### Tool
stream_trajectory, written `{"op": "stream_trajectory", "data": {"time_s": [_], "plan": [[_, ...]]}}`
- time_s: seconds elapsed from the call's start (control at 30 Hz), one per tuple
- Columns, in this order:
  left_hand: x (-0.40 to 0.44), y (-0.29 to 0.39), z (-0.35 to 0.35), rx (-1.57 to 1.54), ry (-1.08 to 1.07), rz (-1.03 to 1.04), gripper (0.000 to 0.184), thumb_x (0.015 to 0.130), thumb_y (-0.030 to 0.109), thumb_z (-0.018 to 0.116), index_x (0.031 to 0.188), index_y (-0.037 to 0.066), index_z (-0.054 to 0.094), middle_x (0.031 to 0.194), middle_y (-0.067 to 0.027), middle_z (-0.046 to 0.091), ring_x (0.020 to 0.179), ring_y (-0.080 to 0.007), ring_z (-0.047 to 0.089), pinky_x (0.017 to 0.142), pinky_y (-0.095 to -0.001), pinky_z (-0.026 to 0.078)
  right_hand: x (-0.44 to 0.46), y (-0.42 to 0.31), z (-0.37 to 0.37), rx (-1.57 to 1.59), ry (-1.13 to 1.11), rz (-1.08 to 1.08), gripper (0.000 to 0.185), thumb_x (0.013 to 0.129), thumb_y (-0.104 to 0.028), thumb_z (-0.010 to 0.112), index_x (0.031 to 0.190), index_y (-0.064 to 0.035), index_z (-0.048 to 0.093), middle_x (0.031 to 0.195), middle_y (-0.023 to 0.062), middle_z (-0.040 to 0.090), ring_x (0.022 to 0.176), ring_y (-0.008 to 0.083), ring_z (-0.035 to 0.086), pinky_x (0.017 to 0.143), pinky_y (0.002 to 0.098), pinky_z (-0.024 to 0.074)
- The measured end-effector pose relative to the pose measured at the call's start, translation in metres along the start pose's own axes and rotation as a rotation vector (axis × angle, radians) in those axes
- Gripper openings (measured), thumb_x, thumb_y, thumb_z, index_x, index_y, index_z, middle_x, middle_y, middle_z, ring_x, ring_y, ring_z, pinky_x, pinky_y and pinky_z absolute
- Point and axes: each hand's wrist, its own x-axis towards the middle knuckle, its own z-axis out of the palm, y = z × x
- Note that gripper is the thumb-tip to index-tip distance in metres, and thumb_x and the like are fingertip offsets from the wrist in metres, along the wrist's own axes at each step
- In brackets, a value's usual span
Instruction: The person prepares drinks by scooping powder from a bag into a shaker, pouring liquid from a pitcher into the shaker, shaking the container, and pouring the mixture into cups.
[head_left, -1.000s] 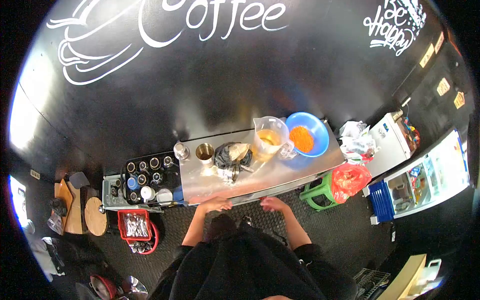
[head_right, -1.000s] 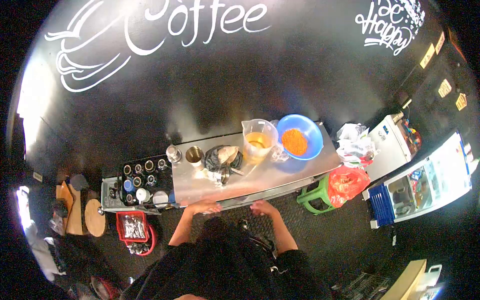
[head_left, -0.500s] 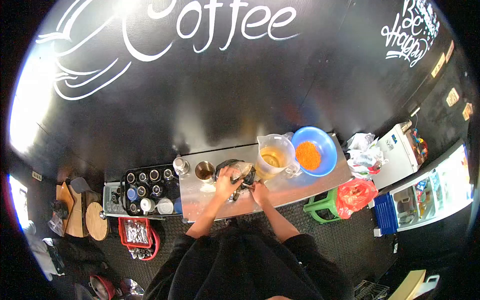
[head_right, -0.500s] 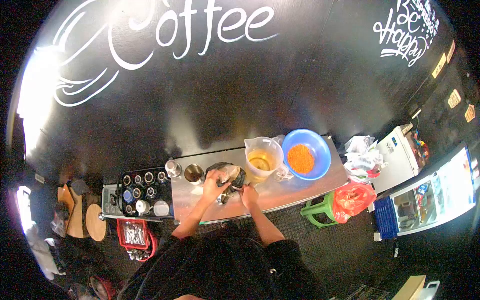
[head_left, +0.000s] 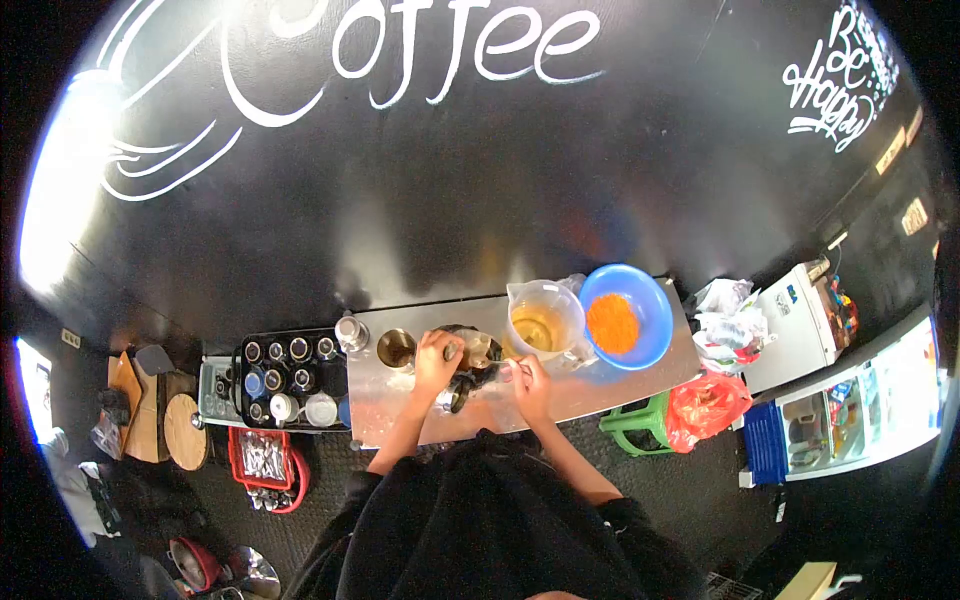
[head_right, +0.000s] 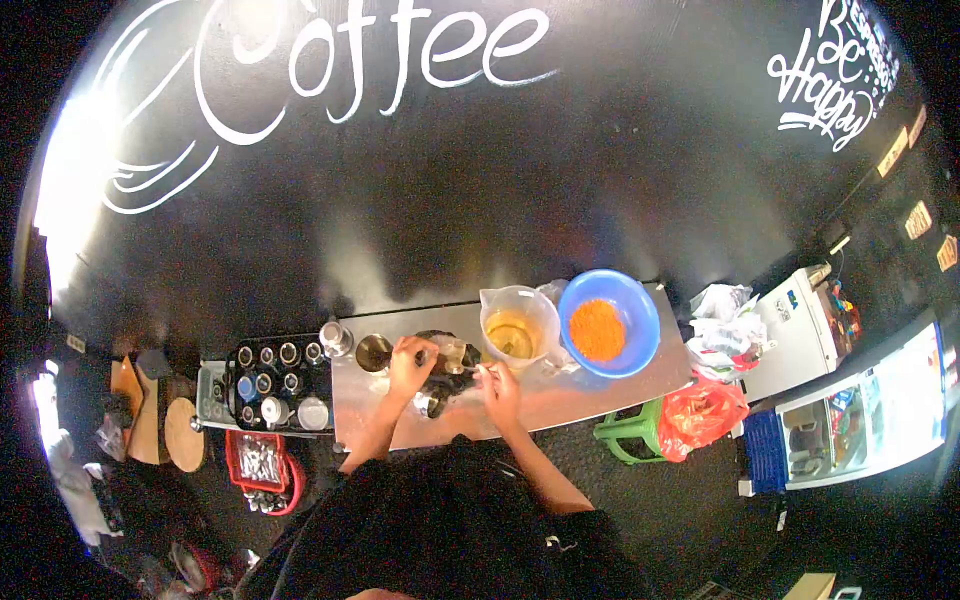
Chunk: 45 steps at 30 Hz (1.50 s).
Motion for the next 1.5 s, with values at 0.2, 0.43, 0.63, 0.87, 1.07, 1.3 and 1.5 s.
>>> {"op": "stream_trajectory", "data": {"time_s": [0.2, 0.43, 0.63, 0.87, 1.07, 1.3, 1.5], "plan": [[-0.003, -0.004, 0.002, -0.062, 0.021, -0.1, 0.009, 0.074, 0.005, 0.067, 0.083, 0.006, 0.065, 0.083, -0.0095, 0.064, 0.079, -0.0279, 0.055, 0.074, -0.0378, 0.046, 0.01, -0.027, -0.015, -0.115, -0.007, -0.288, 0.007, 0.091, 0.005, 0.049, 0.095, 0.0057, 0.055, 0.098, 0.0149, 0.063, 0.085, 0.0183, 0.065, 0.074, 0.0309, 0.0547], [0.002, 0.002, -0.002, -0.06, 0.02, -0.145, 0.01, 0.074, 0.005, 0.067, 0.084, 0.005, 0.065, 0.085, -0.0093, 0.066, 0.078, -0.0265, 0.056, 0.072, -0.0365, 0.047, 0.025, -0.033, -0.009, -0.262, 0.028, -0.389, 0.004, 0.087, 0.004, 0.055, 0.089, 0.0042, 0.059, 0.092, 0.0161, 0.066, 0.081, 0.0228, 0.066, 0.072, 0.0307, 0.0517], [0.003, 0.01, -0.005, -0.069, -0.021, -0.153, 0.011, 0.074, 0.008, 0.069, 0.084, 0.005, 0.066, 0.086, -0.0084, 0.066, 0.082, -0.0274, 0.057, 0.075, -0.0365, 0.047, 0.026, -0.028, -0.003, -0.274, -0.006, -0.371, 0.005, 0.088, 0.003, 0.055, 0.089, 0.005, 0.059, 0.09, 0.0151, 0.066, 0.079, 0.0228, 0.066, 0.071, 0.0305, 0.0507], [0.002, 0.006, 0.003, -0.047, -0.056, -0.09, 0.008, 0.077, 0.01, 0.069, 0.083, 0.006, 0.067, 0.085, -0.0066, 0.065, 0.085, -0.0276, 0.055, 0.078, -0.038, 0.044, 0.04, -0.006, 0.013, -0.291, -0.082, -0.266, 0.006, 0.087, -0.002, 0.06, 0.088, 0.0037, 0.06, 0.087, 0.0117, 0.065, 0.074, 0.0183, 0.065, 0.066, 0.0293, 0.0523], [0.0, 0.005, -0.002, -0.074, -0.084, -0.134, 0.009, 0.077, 0.011, 0.069, 0.083, 0.005, 0.066, 0.082, -0.0067, 0.065, 0.081, -0.0262, 0.056, 0.076, -0.0373, 0.044, 0.045, 0.023, 0.022, -0.598, -0.028, -0.558, 0.009, 0.076, -0.007, 0.07, 0.082, -0.0009, 0.067, 0.086, 0.0093, 0.063, 0.072, 0.0255, 0.059, 0.065, 0.0343, 0.049], [-0.001, 0.003, -0.006, -0.12, -0.015, -0.155, 0.007, 0.078, 0.008, 0.068, 0.084, 0.005, 0.067, 0.082, -0.0078, 0.065, 0.078, -0.0262, 0.057, 0.071, -0.0364, 0.046, 0.045, 0.056, 0.025, -0.776, -0.174, -0.728, 0.018, 0.073, -0.006, 0.065, 0.09, -0.0071, 0.068, 0.094, 0.0024, 0.06, 0.086, 0.0242, 0.056, 0.068, 0.0342, 0.0503], [-0.003, 0.003, -0.004, -0.116, -0.012, -0.149, 0.007, 0.078, 0.006, 0.066, 0.085, 0.004, 0.066, 0.082, -0.0085, 0.065, 0.077, -0.0255, 0.057, 0.071, -0.036, 0.046, 0.05, 0.044, 0.031, -0.802, -0.282, -0.716, 0.018, 0.073, -0.007, 0.064, 0.091, -0.0065, 0.068, 0.093, 0.0021, 0.061, 0.084, 0.024, 0.055, 0.067, 0.0355, 0.0499]]}}
